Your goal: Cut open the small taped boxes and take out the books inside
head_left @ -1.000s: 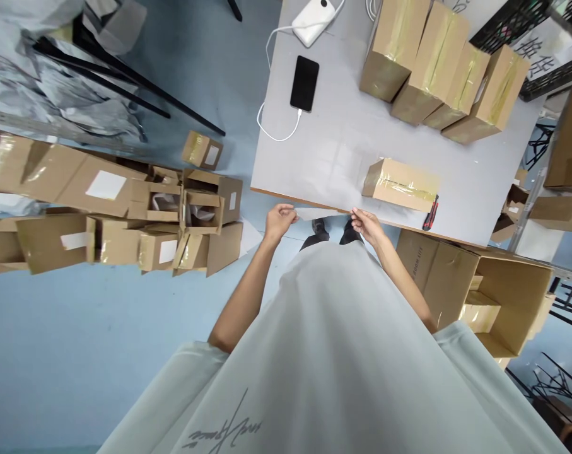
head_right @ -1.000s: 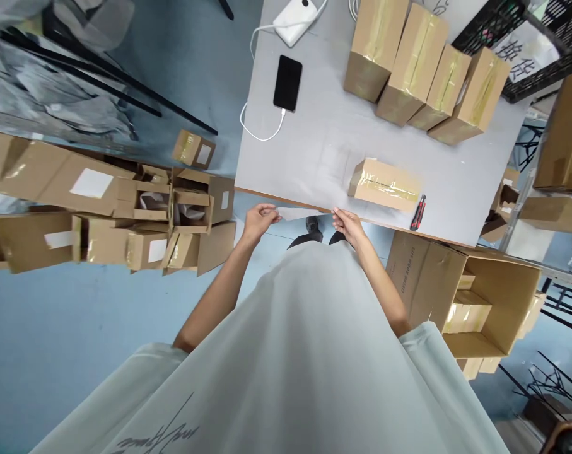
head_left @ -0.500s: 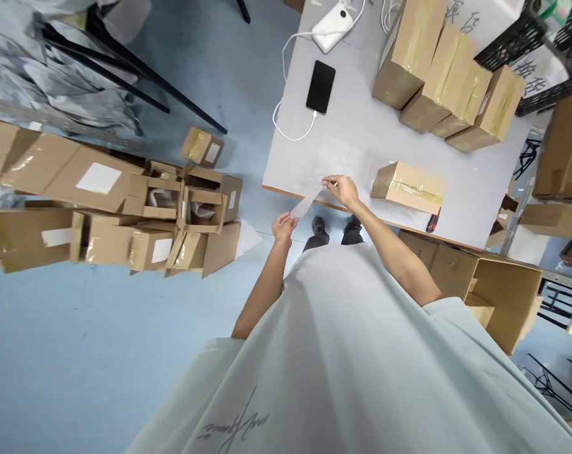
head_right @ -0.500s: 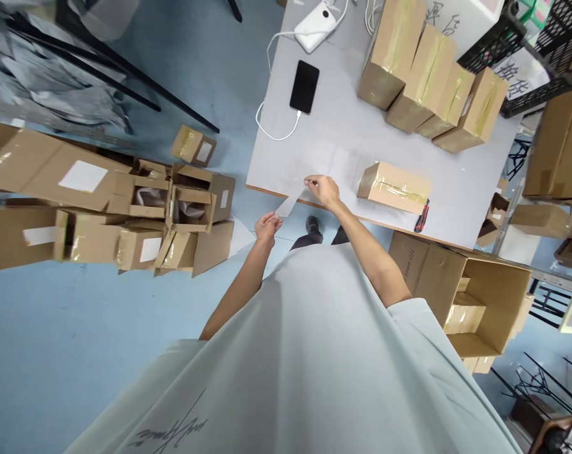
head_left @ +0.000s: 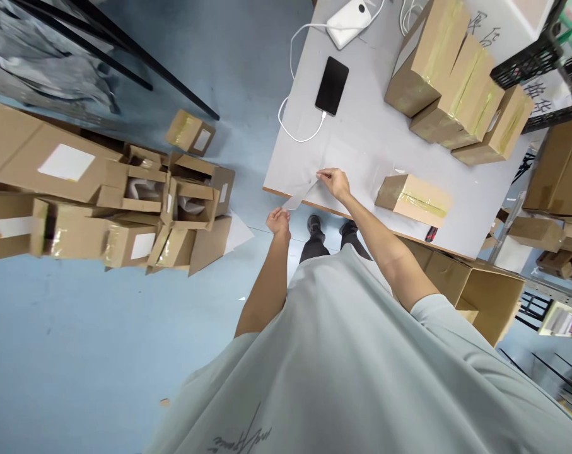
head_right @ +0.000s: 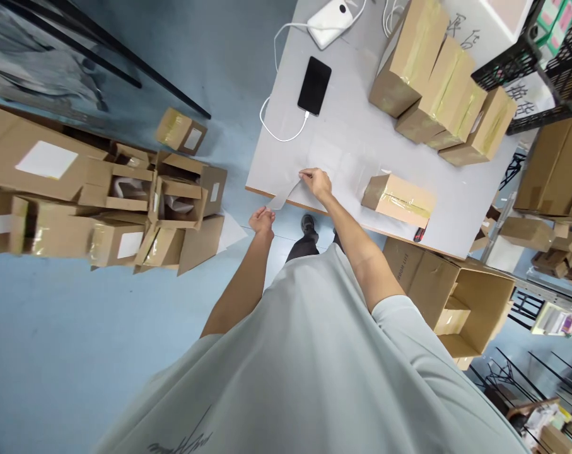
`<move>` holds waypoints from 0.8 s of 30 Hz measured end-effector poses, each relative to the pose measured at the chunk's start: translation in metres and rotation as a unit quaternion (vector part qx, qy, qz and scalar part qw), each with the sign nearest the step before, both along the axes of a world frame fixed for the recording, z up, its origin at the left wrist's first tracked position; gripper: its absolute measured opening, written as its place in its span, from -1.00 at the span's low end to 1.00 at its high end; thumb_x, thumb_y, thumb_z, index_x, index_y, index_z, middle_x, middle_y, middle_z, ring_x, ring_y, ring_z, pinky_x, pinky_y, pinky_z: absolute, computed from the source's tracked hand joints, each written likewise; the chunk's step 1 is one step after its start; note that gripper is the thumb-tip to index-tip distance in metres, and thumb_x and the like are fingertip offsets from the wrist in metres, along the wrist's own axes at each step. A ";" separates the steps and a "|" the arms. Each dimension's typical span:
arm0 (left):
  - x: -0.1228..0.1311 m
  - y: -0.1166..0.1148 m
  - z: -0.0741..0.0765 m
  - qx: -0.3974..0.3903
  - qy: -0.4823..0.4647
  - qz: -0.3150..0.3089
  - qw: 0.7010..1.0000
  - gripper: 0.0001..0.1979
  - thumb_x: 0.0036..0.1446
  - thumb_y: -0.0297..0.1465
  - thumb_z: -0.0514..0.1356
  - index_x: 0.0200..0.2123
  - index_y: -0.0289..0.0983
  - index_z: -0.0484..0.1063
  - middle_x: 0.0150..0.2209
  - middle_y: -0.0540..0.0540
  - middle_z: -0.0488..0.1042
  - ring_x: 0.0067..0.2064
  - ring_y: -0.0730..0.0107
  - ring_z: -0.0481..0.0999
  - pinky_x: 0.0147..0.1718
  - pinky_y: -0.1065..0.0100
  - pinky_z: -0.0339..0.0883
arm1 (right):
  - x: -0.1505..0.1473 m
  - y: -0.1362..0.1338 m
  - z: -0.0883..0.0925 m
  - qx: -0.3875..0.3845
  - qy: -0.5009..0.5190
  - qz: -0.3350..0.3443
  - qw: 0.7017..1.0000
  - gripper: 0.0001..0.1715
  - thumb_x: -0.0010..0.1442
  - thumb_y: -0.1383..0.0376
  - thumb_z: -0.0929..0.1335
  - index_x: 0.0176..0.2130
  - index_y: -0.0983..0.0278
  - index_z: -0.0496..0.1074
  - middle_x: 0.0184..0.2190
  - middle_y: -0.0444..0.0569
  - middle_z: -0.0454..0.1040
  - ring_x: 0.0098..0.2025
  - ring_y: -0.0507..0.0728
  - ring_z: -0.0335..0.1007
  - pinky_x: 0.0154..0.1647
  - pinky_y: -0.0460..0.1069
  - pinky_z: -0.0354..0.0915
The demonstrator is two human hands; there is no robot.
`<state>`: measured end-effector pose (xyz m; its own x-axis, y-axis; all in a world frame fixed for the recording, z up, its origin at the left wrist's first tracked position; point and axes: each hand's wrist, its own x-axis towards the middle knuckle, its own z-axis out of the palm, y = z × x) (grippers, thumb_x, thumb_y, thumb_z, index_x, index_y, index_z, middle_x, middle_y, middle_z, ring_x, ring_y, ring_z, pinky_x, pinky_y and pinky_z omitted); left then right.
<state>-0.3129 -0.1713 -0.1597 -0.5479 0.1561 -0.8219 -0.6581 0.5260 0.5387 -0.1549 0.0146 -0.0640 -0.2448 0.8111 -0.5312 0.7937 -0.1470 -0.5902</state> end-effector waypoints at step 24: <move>0.004 0.018 0.024 0.034 0.028 -0.087 0.995 -0.37 0.36 -0.55 0.34 0.44 -0.18 0.35 0.48 -0.34 0.39 0.61 0.08 0.30 0.51 0.08 0.37 | -0.002 -0.061 0.010 0.082 -0.047 0.181 0.979 -0.40 0.60 0.33 0.18 0.47 0.28 0.45 0.58 0.18 0.33 0.62 0.30 0.19 0.66 0.21 0.15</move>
